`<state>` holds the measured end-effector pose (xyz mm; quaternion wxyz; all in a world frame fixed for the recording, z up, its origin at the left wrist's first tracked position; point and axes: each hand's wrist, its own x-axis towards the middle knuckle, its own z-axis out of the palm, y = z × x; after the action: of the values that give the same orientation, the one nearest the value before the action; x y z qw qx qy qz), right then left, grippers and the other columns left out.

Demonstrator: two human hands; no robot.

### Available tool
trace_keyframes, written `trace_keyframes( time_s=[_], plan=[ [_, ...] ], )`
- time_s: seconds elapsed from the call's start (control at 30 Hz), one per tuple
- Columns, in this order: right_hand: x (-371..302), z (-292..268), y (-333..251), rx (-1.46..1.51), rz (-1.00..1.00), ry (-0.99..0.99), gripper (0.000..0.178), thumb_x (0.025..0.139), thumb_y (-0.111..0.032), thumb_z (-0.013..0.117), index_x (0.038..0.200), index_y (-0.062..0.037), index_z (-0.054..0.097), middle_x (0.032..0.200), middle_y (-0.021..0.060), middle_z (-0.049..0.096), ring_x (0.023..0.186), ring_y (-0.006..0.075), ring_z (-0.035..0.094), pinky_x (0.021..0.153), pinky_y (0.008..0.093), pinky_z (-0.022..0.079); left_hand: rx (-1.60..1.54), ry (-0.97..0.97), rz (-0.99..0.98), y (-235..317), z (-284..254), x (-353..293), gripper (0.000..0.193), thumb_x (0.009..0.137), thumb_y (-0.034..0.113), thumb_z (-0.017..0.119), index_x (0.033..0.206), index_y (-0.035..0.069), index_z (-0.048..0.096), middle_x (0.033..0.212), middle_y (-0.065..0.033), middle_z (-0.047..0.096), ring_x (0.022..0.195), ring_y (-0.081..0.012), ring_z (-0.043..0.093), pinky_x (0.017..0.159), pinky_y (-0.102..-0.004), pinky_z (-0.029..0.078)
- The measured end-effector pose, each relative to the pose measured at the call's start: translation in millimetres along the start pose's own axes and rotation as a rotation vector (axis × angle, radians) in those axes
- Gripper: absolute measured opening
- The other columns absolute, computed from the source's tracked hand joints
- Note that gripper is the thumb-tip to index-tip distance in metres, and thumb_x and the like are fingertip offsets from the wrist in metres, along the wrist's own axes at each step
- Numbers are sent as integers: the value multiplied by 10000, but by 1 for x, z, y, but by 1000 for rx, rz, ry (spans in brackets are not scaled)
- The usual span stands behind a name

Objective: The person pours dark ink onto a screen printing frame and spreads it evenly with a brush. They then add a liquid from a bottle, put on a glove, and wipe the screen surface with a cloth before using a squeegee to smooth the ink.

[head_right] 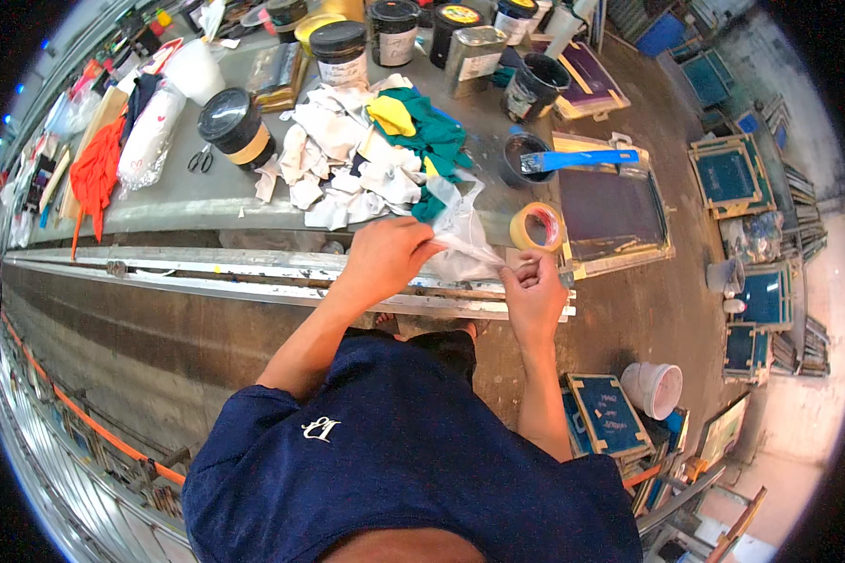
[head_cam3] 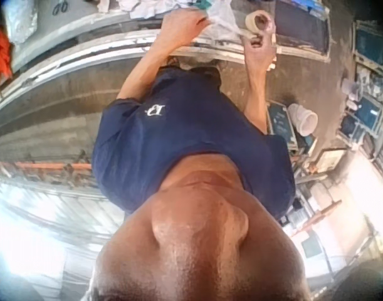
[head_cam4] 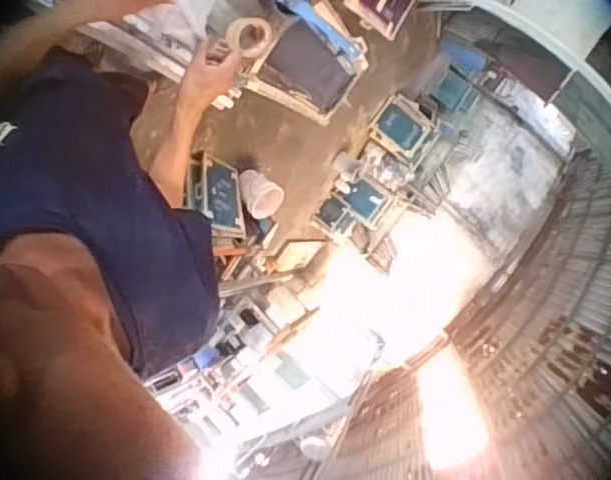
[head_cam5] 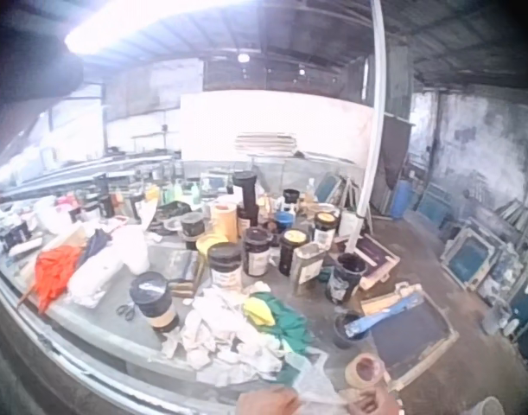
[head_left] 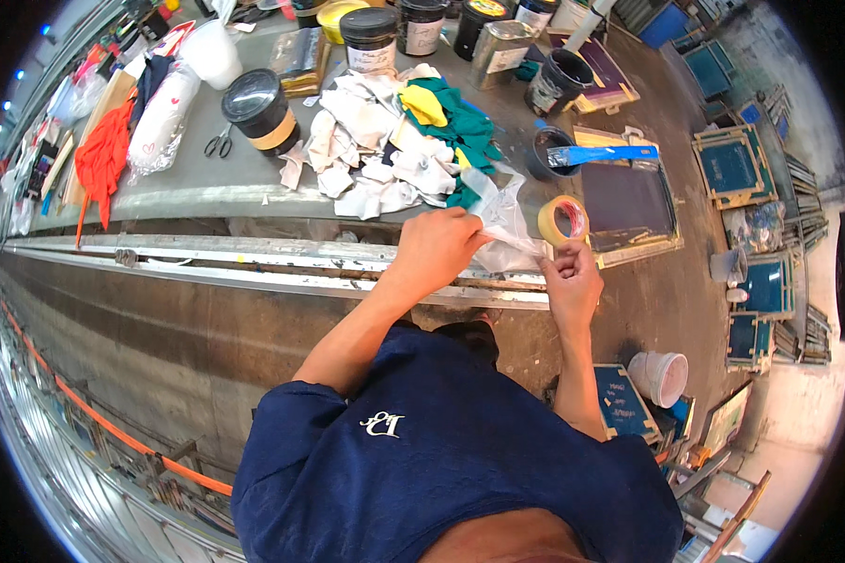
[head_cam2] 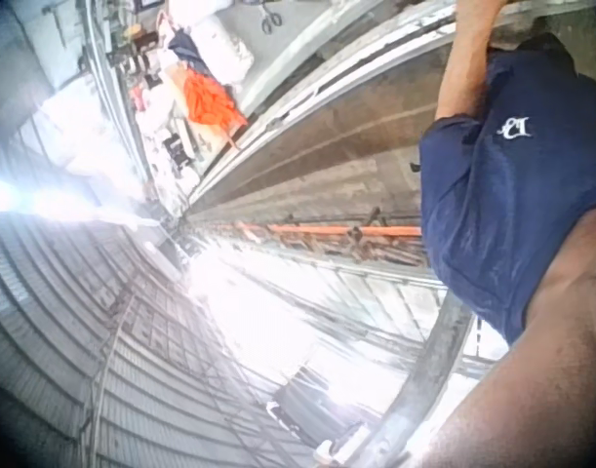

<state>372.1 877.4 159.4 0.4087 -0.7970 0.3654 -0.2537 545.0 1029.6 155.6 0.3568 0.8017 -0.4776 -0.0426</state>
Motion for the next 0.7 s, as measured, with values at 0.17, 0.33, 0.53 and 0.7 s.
trace_keyframes(
  time_s=[0.17, 0.33, 0.53, 0.7],
  plan=[
    [-36, 10, -41, 631, -502, 41, 166, 834, 21, 679, 918, -2, 538, 849, 88, 544, 743, 155, 563, 674, 254, 464, -73, 7, 114, 16, 17, 0, 179, 884, 242, 659, 824, 79, 614, 727, -110, 626, 687, -340, 633, 566, -454, 481],
    [-35, 37, 10, 661, -182, -15, 118, 981, -67, 461, 968, 9, 551, 961, 96, 551, 937, 183, 549, 882, 298, 455, -60, 24, 285, 32, 25, 6, 118, 880, 176, 623, 856, 73, 570, 771, -93, 604, 713, -311, 630, 575, -445, 489],
    [-16, 37, 30, 18, -242, -222, 187, 933, -43, 505, 1086, 41, 573, 970, 213, 617, 823, 284, 635, 737, 360, 489, -15, 47, 390, 43, 34, 5, 118, 844, 176, 632, 869, 85, 561, 833, -71, 562, 749, -269, 640, 576, -410, 509],
    [4, 32, 12, 978, 253, -56, 322, 967, -93, 499, 1278, -28, 555, 1107, 141, 689, 847, 300, 687, 734, 406, 552, -58, 146, 385, 53, 40, 1, 158, 803, 199, 664, 856, 97, 556, 836, -68, 554, 730, -265, 636, 580, -394, 514]
  ],
)
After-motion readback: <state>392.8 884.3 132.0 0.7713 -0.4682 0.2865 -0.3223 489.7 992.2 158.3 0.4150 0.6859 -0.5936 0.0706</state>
